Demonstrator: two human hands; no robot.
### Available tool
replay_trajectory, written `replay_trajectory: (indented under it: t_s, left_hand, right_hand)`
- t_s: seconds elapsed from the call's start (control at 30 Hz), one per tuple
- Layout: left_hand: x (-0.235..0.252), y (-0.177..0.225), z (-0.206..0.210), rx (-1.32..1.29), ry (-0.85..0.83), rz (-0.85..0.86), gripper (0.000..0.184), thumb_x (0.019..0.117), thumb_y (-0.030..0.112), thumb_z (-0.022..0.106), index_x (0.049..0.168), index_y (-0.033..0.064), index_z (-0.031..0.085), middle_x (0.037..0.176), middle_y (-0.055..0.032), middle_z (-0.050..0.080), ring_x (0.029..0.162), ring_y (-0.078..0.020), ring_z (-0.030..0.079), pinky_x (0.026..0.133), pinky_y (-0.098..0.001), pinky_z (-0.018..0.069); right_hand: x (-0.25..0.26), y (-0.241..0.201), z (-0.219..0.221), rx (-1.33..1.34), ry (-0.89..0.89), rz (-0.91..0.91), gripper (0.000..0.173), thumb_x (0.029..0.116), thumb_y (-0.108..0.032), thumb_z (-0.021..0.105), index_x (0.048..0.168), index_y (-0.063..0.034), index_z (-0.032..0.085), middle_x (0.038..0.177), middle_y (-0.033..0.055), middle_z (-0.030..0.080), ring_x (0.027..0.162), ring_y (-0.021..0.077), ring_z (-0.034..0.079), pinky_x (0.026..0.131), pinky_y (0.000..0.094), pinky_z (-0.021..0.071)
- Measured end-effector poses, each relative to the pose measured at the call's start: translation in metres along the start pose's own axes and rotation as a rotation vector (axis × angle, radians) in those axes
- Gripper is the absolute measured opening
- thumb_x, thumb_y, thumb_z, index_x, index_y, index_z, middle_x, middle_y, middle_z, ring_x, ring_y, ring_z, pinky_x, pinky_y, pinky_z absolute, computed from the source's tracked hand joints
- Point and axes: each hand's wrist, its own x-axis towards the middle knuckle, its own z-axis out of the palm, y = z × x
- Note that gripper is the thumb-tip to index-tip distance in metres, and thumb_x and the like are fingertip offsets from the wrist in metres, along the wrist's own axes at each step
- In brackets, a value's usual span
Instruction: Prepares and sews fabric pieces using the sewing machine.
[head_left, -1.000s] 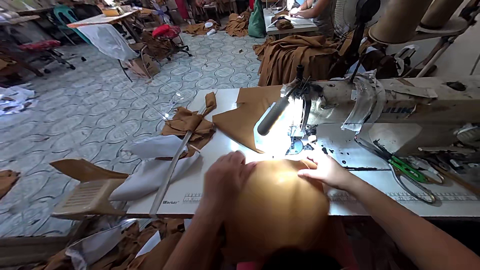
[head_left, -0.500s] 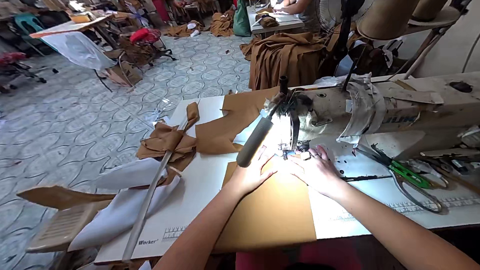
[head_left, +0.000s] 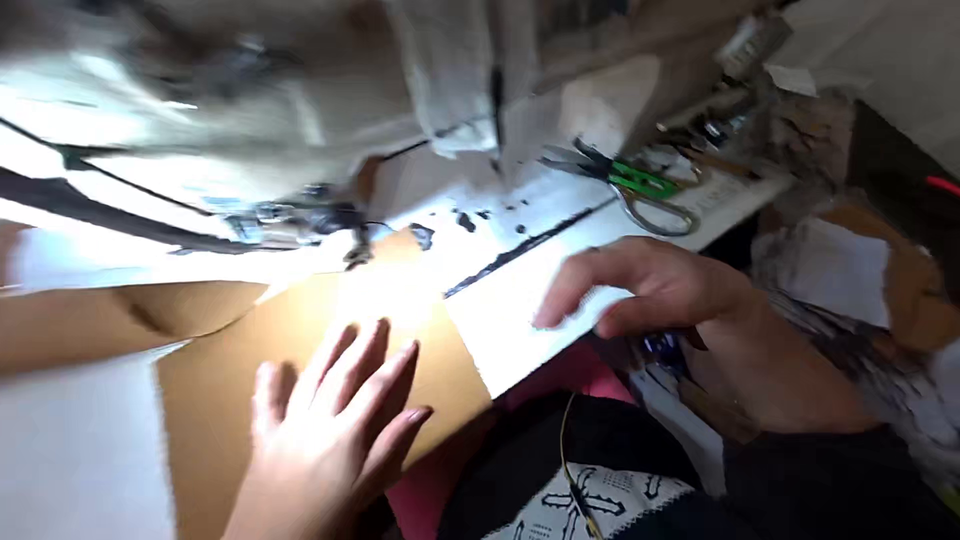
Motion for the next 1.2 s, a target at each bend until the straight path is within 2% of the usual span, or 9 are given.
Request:
replay_trajectory:
  t_s: [0.13,0.3,0.43,0.6,0.77,0.9,0.97,1.07,1.2]
  left_hand:
    - [-0.011,0.006,-0.005,-0.118,-0.022,-0.024,0.049,0.1019,0.047,0.054,0.128,0.0088,0.070,0.141,-0.0266,0.059,0.140,-0.0491,0.044,0.115,-0.0747,0.0138]
    - [0.012,0.049,-0.008,-0.212,0.031,0.109,0.036,0.1040,0.036,0.056,0.119,0.0067,0.071,0.122,-0.0212,0.070,0.123,-0.0326,0.062,0.112,-0.0554,0.0320]
    - [0.027,0.076,0.002,-0.228,0.095,0.213,0.034,0.1050,0.037,0.052,0.113,0.0117,0.073,0.110,-0.0118,0.074,0.102,-0.0233,0.067,0.094,-0.0423,0.0436]
    - [0.041,0.099,0.025,-0.446,0.032,0.235,0.036,0.1007,0.037,0.057,0.118,0.0090,0.071,0.083,-0.0013,0.072,0.072,-0.0075,0.064,0.067,-0.0223,0.0537]
    - [0.066,0.151,0.040,-0.608,-0.114,0.235,0.088,0.0848,0.035,0.078,0.153,-0.0036,0.038,0.092,-0.0096,0.075,0.073,-0.0202,0.073,0.064,-0.0445,0.0612]
    - [0.071,0.150,0.043,-1.050,0.188,0.168,0.073,0.0953,0.045,0.067,0.148,0.0025,0.041,0.135,0.0042,0.062,0.118,0.0056,0.060,0.103,-0.0196,0.0503]
    - [0.061,0.162,0.037,-1.345,0.199,-0.034,0.055,0.0917,0.052,0.066,0.130,0.0149,0.054,0.115,0.0224,0.069,0.104,0.0128,0.063,0.093,-0.0137,0.0532]
    - [0.040,0.182,0.042,-1.488,-0.174,-0.166,0.044,0.0964,0.045,0.063,0.116,0.0056,0.062,0.101,0.0134,0.072,0.096,0.0055,0.067,0.089,-0.0202,0.0552]
    - [0.030,0.179,0.076,-1.490,-0.521,-0.037,0.039,0.1097,0.014,0.035,0.111,-0.0084,0.067,0.116,-0.0068,0.072,0.113,-0.0047,0.063,0.106,-0.0291,0.0467]
  right_hand:
    - [-0.109,0.013,-0.010,0.009,-0.122,0.736,0.040,0.1086,-0.019,0.039,0.107,0.0046,0.071,0.098,0.0057,0.074,0.083,0.0075,0.069,0.077,0.0271,0.0581]
    - [-0.215,0.124,0.081,-0.354,-0.235,1.558,0.064,0.1033,-0.050,0.053,0.121,0.0104,0.065,0.126,0.0353,0.062,0.124,0.0520,0.057,0.104,0.0713,0.0393]
    - [-0.243,0.148,0.127,-0.328,-0.123,1.394,0.042,0.1053,-0.025,0.053,0.132,0.0069,0.061,0.140,0.0303,0.055,0.138,0.0456,0.047,0.117,0.0610,0.0307]
    - [-0.201,0.081,0.059,-0.024,0.083,0.949,0.026,0.1043,-0.012,0.054,0.109,0.0117,0.063,0.100,0.0208,0.064,0.090,0.0239,0.059,0.086,0.0436,0.0477]
    - [-0.120,0.005,0.032,0.158,0.138,0.180,0.008,0.0988,-0.007,0.057,0.101,-0.0026,0.063,0.089,-0.0133,0.063,0.085,-0.0142,0.056,0.078,0.0080,0.0467]
    - [-0.047,-0.033,0.016,-0.070,0.165,-0.114,0.020,0.0998,-0.008,0.057,0.105,0.0098,0.065,0.098,0.0030,0.067,0.097,-0.0078,0.058,0.089,0.0112,0.0466]
    - [-0.013,-0.041,0.009,-0.259,0.216,-0.173,0.024,0.0981,-0.009,0.059,0.105,0.0110,0.069,0.107,0.0138,0.071,0.107,0.0050,0.062,0.097,0.0209,0.0477]
    - [0.035,-0.032,0.000,-0.536,0.231,-0.246,0.020,0.0959,-0.012,0.064,0.102,0.0038,0.075,0.104,0.0181,0.073,0.110,0.0299,0.066,0.099,0.0497,0.0477]
    - [0.066,0.000,-0.006,-0.447,-0.062,0.273,0.037,0.1084,-0.015,0.047,0.136,0.0054,0.059,0.132,0.0221,0.064,0.125,0.0247,0.060,0.109,0.0394,0.0422]
